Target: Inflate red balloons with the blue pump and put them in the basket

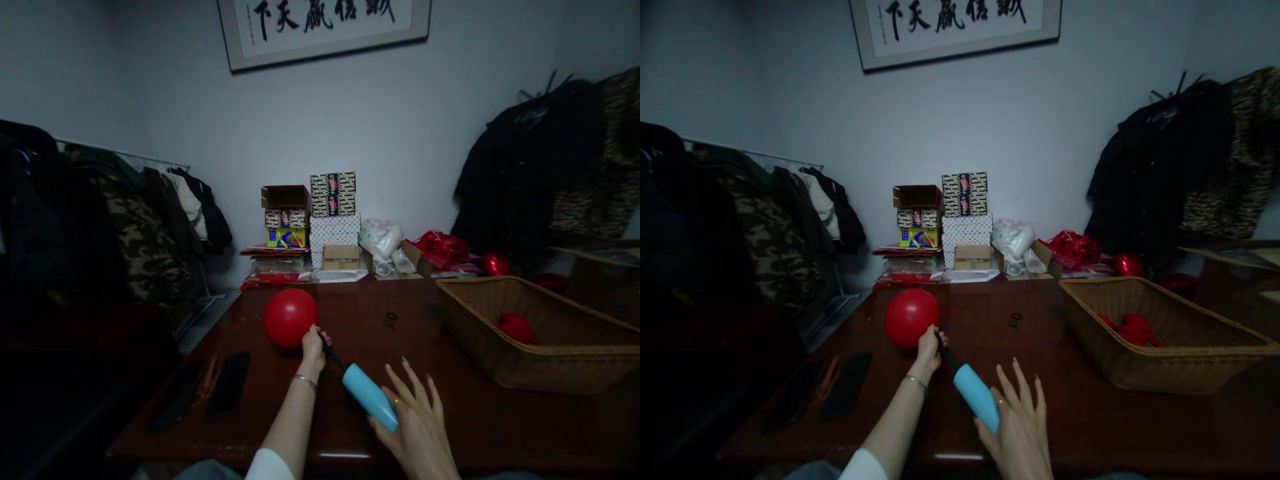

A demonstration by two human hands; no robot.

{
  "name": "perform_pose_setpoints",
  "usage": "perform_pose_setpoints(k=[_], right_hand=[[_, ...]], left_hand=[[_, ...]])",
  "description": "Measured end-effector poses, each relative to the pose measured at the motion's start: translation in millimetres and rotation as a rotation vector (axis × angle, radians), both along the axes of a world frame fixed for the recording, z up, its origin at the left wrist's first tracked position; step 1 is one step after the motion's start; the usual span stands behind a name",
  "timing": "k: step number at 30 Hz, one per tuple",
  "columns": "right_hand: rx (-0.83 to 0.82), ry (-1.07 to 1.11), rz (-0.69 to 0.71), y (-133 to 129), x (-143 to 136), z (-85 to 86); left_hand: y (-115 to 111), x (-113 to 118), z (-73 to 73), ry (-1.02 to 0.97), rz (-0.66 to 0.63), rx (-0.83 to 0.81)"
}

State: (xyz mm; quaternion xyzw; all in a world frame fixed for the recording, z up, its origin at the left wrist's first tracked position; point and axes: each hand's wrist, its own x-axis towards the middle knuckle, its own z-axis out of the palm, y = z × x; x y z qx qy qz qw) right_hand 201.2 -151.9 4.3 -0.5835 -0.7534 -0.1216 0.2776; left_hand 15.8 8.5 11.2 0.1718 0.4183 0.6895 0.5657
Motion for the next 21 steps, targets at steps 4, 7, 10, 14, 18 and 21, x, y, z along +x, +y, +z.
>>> perform_pose_setpoints(k=[4,7,10,14,18,21], right_hand=[[0.097,-0.05,0.016,-11.3,26.5,-18.9],[0.154,-0.077,0.016,-16.7,36.3,-23.3],[0.175,-0.088,-0.005,-18.6,36.4,-20.5],[0.162,-0.076,-0.011,-16.1,29.4,-13.8],[0.112,-0.038,-0.016,-10.5,18.2,-4.5],[0.072,-0.017,-0.021,-4.9,6.9,6.0]], left_hand=[[6.0,-9.9,3.6,-0.005,0.006,0.008],[8.0,-11.6,7.1,-0.012,0.008,0.003],[7.7,-10.2,9.0,-0.013,0.007,0.003],[5.2,-7.0,8.5,-0.005,0.007,-0.003],[0.9,0.3,5.5,-0.006,-0.004,-0.008],[-3.3,8.9,3.1,-0.009,-0.014,-0.011]])
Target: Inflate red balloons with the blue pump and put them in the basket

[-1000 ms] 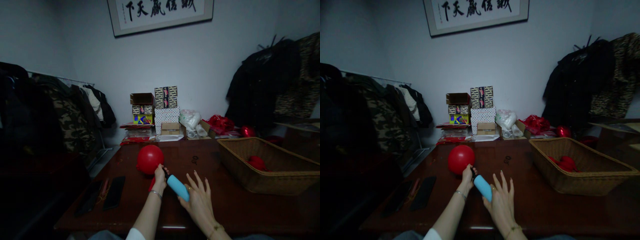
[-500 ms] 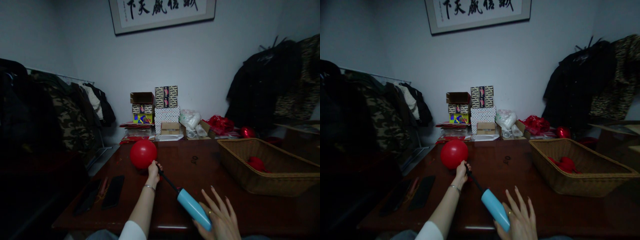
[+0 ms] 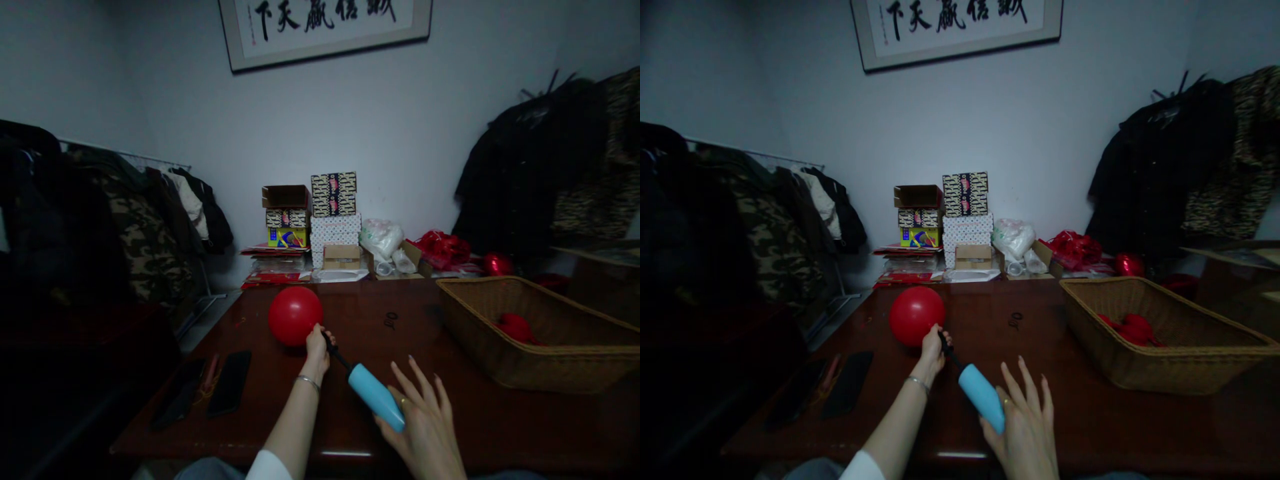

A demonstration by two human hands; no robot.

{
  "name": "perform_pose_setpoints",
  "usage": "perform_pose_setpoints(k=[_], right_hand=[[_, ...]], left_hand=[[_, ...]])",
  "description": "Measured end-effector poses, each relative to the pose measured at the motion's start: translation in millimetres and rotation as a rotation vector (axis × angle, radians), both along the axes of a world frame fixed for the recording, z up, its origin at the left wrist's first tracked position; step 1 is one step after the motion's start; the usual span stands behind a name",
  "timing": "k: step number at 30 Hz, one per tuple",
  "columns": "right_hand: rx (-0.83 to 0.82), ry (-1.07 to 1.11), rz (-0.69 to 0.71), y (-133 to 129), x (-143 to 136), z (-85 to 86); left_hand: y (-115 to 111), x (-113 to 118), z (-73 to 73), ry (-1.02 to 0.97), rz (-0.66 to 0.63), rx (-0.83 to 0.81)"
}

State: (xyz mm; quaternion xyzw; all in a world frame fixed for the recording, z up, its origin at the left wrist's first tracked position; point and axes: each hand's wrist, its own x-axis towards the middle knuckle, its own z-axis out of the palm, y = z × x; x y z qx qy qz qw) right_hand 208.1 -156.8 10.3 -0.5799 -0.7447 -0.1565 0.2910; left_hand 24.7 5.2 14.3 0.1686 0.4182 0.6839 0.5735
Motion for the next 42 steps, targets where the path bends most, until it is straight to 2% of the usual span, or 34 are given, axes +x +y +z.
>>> perform_pose_setpoints(k=[6,12,18,24,28,32,42], right_hand=[[-0.068,0.078,-0.03,16.0,-23.7,19.0],[-0.11,0.126,-0.03,22.3,-32.7,19.0],[-0.047,0.067,-0.018,10.4,-19.0,3.6],[0.037,-0.016,0.019,-7.7,19.7,-26.1],[0.099,-0.061,0.034,-17.2,38.6,-35.8],[0.111,-0.068,0.03,-19.8,38.1,-32.6],[0.026,0.021,0.002,-6.0,5.9,-11.0]], left_hand=[[-7.6,15.8,-1.0,-0.006,-0.022,0.002],[-6.1,14.9,-3.2,0.009,-0.009,-0.017],[-1.6,8.6,-7.0,0.015,0.001,-0.013],[5.3,-6.9,-2.8,0.024,0.017,0.002],[9.5,-11.3,1.8,0.027,0.02,0.005],[9.6,-9.7,3.9,0.025,0.011,0.006],[-0.9,0.1,5.5,0.025,-0.007,0.006]])
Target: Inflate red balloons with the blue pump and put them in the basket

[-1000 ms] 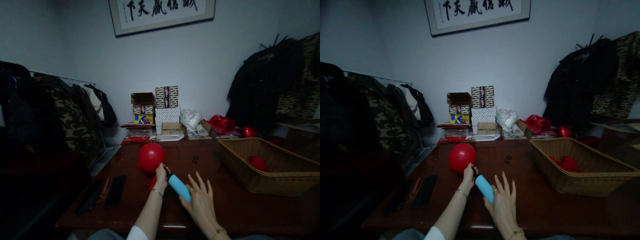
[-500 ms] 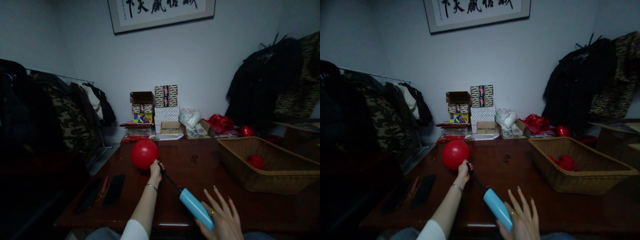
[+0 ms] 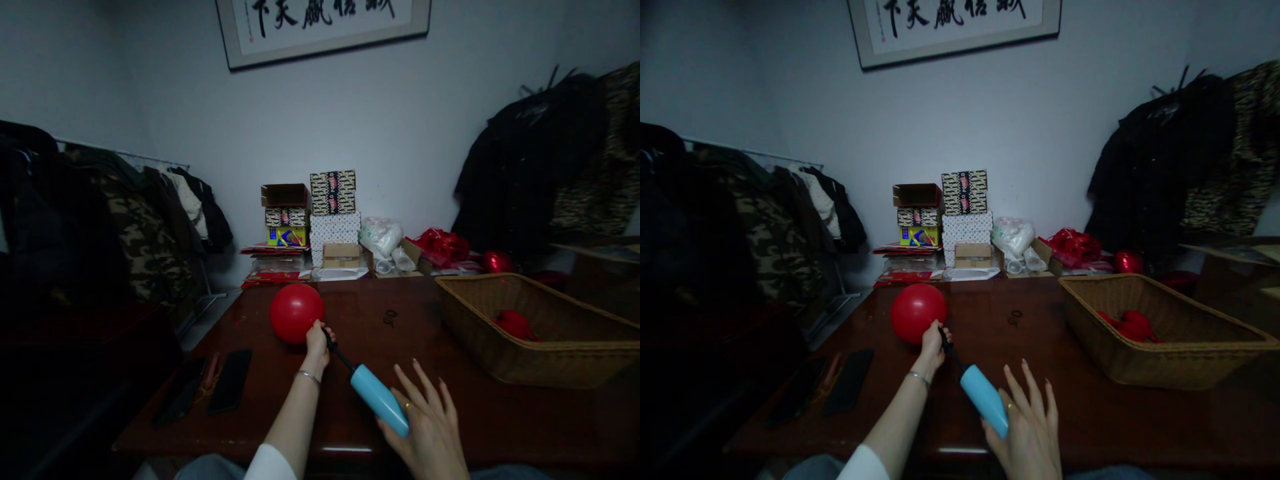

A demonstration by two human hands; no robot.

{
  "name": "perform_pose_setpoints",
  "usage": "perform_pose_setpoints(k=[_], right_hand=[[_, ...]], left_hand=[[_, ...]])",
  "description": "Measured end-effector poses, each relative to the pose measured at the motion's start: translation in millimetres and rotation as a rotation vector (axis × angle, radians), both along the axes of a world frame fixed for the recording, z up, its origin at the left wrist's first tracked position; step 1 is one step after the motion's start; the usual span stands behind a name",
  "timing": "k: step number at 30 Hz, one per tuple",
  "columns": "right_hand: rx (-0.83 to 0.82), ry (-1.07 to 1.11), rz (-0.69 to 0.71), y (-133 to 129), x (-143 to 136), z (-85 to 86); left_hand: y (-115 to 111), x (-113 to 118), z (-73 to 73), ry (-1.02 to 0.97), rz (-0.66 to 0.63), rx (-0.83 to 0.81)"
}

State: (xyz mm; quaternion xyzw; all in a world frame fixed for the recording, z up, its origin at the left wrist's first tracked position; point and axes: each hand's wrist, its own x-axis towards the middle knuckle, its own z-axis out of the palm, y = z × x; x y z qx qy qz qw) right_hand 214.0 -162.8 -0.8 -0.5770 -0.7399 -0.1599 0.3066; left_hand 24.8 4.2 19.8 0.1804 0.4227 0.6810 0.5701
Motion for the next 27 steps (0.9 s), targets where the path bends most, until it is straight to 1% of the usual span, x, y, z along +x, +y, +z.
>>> perform_pose_setpoints(k=[5,9,12,17,22,27], right_hand=[[-0.054,0.022,-0.005,13.1,-20.7,16.4],[-0.079,0.073,-0.023,23.1,-35.4,23.2],[-0.104,0.109,-0.029,27.1,-40.2,22.7],[-0.124,0.099,-0.039,25.9,-39.3,19.0],[-0.095,0.072,-0.031,24.2,-36.3,13.6],[-0.07,0.028,-0.032,21.1,-30.5,7.9]], left_hand=[[-4.5,9.6,-3.0,-0.008,-0.008,-0.001],[-5.5,14.3,-4.7,-0.002,-0.018,-0.011],[-5.6,14.6,-5.5,0.006,-0.017,-0.019],[-8.2,13.5,-7.3,0.007,-0.016,-0.015],[-9.0,13.9,-10.3,0.003,-0.008,-0.007],[-3.6,9.7,-11.5,-0.006,0.002,0.003]])
